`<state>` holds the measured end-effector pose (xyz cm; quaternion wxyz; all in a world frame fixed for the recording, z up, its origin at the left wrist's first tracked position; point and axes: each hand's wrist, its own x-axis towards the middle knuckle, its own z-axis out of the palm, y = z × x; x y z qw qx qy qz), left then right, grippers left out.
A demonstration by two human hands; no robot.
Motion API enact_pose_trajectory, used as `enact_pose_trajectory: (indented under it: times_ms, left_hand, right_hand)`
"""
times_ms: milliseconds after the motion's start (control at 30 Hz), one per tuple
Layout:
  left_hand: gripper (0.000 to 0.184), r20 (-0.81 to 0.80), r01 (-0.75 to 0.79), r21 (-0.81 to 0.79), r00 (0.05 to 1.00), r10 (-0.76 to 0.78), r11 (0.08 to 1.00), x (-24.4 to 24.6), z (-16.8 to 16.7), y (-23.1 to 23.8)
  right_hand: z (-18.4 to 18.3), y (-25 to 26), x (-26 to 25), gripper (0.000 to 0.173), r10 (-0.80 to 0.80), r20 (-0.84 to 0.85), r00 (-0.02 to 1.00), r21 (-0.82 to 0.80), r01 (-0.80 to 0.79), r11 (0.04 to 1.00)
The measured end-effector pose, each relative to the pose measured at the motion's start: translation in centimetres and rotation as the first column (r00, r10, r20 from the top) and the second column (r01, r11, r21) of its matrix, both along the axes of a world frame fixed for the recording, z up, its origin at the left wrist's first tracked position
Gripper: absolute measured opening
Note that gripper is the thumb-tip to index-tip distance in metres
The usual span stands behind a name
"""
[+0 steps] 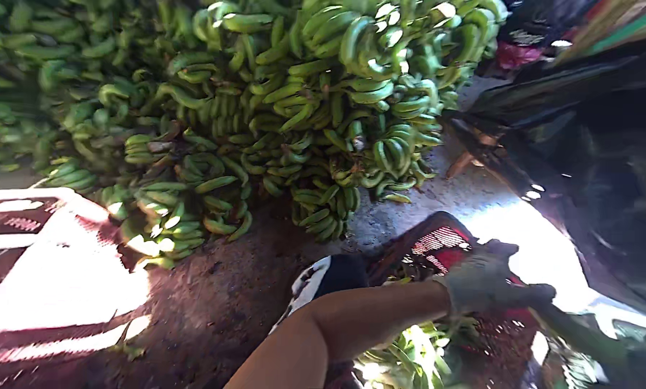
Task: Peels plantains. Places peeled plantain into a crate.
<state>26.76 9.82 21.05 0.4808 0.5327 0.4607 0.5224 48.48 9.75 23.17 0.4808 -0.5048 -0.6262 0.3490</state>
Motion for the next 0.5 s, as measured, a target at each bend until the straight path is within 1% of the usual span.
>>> enact_pose_trajectory:
  times_ms: [33, 67, 100, 133, 167, 233, 267, 300, 333, 367, 400, 433, 467, 500]
  left_hand:
    - [0.067, 0.124, 0.087, -0.112, 0.990, -0.073, 0.990, 0.2, 0.0, -0.8]
    - [0.056, 0.228, 0.183, -0.221, 0.965, -0.132, 0.958, 0.7, 0.1, -1.5]
    - [0.038, 0.323, 0.261, -0.287, 0.932, -0.163, 0.922, 1.4, -0.2, -1.9]
    - [0.032, 0.455, 0.345, -0.295, 0.871, -0.187, 0.891, 1.7, -0.3, -2.0]
    - [0.029, 0.564, 0.354, -0.289, 0.814, -0.141, 0.889, 1.8, -0.4, -1.8]
    - [0.025, 0.676, 0.250, -0.205, 0.735, -0.047, 0.946, 0.8, -1.0, -0.9]
    - [0.031, 0.666, 0.156, -0.148, 0.746, -0.018, 0.977, 0.1, -1.2, -0.4]
    - [0.039, 0.593, 0.055, -0.091, 0.805, 0.010, 0.994, -0.8, -1.2, 0.0]
    - [0.046, 0.478, -0.044, -0.049, 0.876, 0.062, 0.998, -1.6, -0.9, 0.3]
    - [0.052, 0.339, -0.116, -0.026, 0.933, 0.118, 0.993, -2.2, -0.3, 0.1]
    - [0.057, 0.201, -0.168, -0.011, 0.965, 0.167, 0.986, -2.7, 0.2, -0.2]
    - [0.060, 0.095, -0.200, 0.005, 0.975, 0.199, 0.980, -3.1, 0.5, -0.4]
    - [0.060, 0.045, -0.204, 0.027, 0.978, 0.203, 0.979, -3.3, 0.6, -0.6]
    - [0.060, 0.036, -0.191, 0.041, 0.981, 0.189, 0.981, -3.5, 0.7, -0.8]
  right_hand:
    - [0.3, -0.1, -0.5, 0.046, -0.043, -0.109, 0.993, -0.038, 0.039, 0.998]
    - [-0.5, 0.0, -1.0, 0.031, -0.065, -0.228, 0.971, -0.037, 0.058, 0.998]
    - [-1.3, -0.1, -1.8, 0.022, -0.043, -0.319, 0.947, -0.034, 0.034, 0.999]
    - [-1.9, -0.1, -2.8, 0.021, -0.042, -0.365, 0.930, -0.063, 0.020, 0.998]
    - [-2.3, -0.2, -3.7, 0.024, -0.045, -0.352, 0.935, -0.093, 0.013, 0.996]
    - [-2.2, 0.2, -4.2, 0.035, 0.012, -0.203, 0.979, -0.152, -0.043, 0.987]
    - [-2.3, 0.6, -3.9, 0.041, 0.038, -0.113, 0.993, -0.218, -0.062, 0.974]
    - [-2.2, 0.9, -3.5, 0.049, 0.064, -0.018, 0.998, -0.273, -0.067, 0.960]
    - [-2.1, 0.9, -3.3, 0.054, 0.088, 0.024, 0.996, -0.306, -0.076, 0.949]
    - [-2.0, 0.7, -3.0, 0.055, 0.098, 0.055, 0.994, -0.300, -0.077, 0.951]
    - [-1.8, 0.4, -2.9, 0.053, 0.086, 0.082, 0.993, -0.246, -0.064, 0.967]
    - [-1.6, -0.1, -3.0, 0.049, 0.059, 0.100, 0.993, -0.163, -0.042, 0.986]
    - [-1.3, -0.7, -3.1, 0.047, 0.031, 0.118, 0.992, -0.078, -0.022, 0.997]
    - [-1.1, -1.1, -3.0, 0.046, 0.022, 0.155, 0.988, -0.046, -0.015, 0.999]
